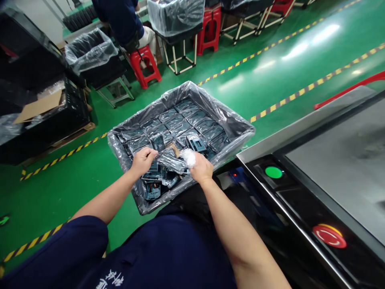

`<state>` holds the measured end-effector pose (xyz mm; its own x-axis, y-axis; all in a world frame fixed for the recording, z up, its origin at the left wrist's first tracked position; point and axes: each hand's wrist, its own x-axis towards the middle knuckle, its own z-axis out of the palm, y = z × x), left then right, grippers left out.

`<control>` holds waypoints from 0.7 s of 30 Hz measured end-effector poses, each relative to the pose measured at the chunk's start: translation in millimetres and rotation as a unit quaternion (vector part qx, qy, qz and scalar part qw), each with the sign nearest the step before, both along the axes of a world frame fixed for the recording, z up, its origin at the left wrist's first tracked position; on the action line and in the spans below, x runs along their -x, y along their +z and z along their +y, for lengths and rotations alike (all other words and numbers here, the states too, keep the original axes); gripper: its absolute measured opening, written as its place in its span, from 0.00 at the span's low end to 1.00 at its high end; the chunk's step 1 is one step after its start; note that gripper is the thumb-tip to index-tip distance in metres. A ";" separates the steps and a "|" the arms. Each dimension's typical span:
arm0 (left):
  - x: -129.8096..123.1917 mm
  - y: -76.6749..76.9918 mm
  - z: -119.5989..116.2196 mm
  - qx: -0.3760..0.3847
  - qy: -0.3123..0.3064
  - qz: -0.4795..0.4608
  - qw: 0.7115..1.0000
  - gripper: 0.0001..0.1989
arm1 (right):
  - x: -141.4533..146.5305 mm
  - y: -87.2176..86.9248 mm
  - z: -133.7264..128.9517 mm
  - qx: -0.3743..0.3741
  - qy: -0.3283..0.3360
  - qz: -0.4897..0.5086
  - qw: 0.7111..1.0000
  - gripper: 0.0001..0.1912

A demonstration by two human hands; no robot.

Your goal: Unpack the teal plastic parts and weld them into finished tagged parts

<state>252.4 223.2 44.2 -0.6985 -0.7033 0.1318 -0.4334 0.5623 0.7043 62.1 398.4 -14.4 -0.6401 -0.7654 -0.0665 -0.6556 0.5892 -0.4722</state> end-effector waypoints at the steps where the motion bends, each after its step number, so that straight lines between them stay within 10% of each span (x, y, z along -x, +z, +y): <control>1: 0.8 -0.4 0.0 0.020 -0.009 -0.012 1.000 0.12 | -0.1 0.4 -0.1 0.000 0.000 0.000 1.000 0.22; 10: 45.5 -46.8 23.7 0.115 -0.315 -0.206 0.919 0.16 | -0.6 0.5 -1.0 -0.001 0.002 0.004 1.000 0.22; 21: 102.3 -91.9 40.5 0.152 -0.352 -0.350 0.855 0.13 | 0.4 -4.7 -0.4 0.005 -0.003 0.014 1.000 0.22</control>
